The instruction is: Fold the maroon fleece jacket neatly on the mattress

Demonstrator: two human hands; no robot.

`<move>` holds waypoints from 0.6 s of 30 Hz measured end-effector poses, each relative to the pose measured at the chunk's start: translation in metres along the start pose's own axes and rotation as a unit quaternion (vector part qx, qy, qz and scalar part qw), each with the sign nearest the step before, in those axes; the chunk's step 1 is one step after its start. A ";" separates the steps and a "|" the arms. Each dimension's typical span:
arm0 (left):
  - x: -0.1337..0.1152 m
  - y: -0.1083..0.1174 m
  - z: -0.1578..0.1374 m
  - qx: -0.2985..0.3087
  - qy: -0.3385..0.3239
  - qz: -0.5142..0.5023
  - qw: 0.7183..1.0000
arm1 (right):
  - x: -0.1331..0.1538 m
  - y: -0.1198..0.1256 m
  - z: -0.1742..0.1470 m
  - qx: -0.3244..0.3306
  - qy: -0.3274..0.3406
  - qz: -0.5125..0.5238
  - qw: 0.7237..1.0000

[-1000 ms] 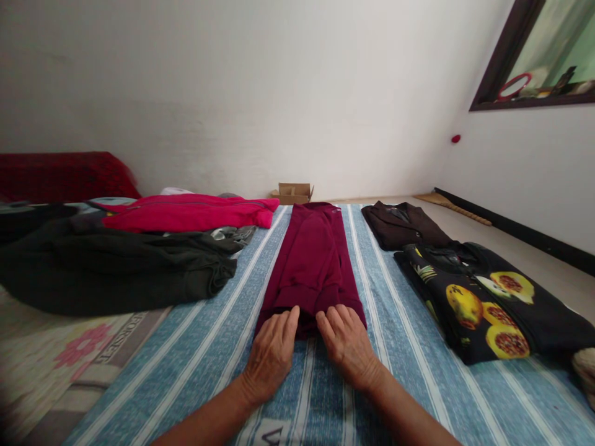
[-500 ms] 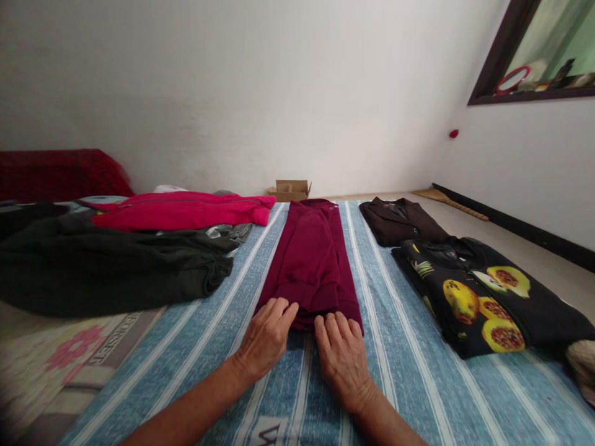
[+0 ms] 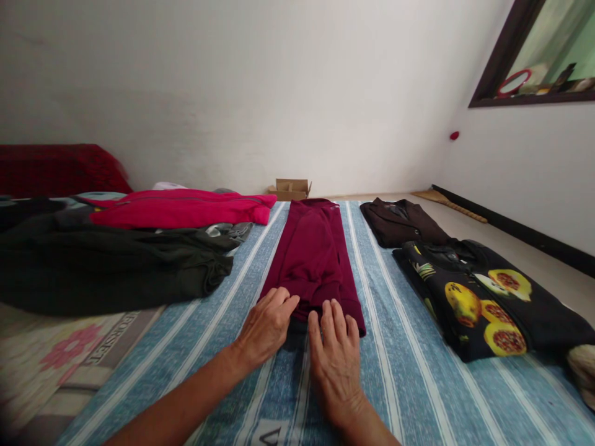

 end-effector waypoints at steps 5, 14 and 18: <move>0.003 0.002 0.009 0.011 -0.004 -0.012 1.000 | -0.001 -0.026 0.018 0.007 0.002 0.012 1.000; 0.003 -0.002 0.009 0.039 -0.022 -0.020 0.999 | -0.006 -0.051 0.039 0.052 0.102 -0.020 0.993; 0.006 -0.004 0.010 0.035 -0.029 -0.026 0.999 | -0.003 -0.058 0.046 0.089 0.126 0.008 0.988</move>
Point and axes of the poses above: each hand's wrist, its own z-axis towards the middle knuckle, its own y-axis out of the back of the hand, x = y × z, the point moved 10 cm from there along z, towards the middle knuckle, and after that the axes turned 5 degrees about z, right-handed, at the moved point
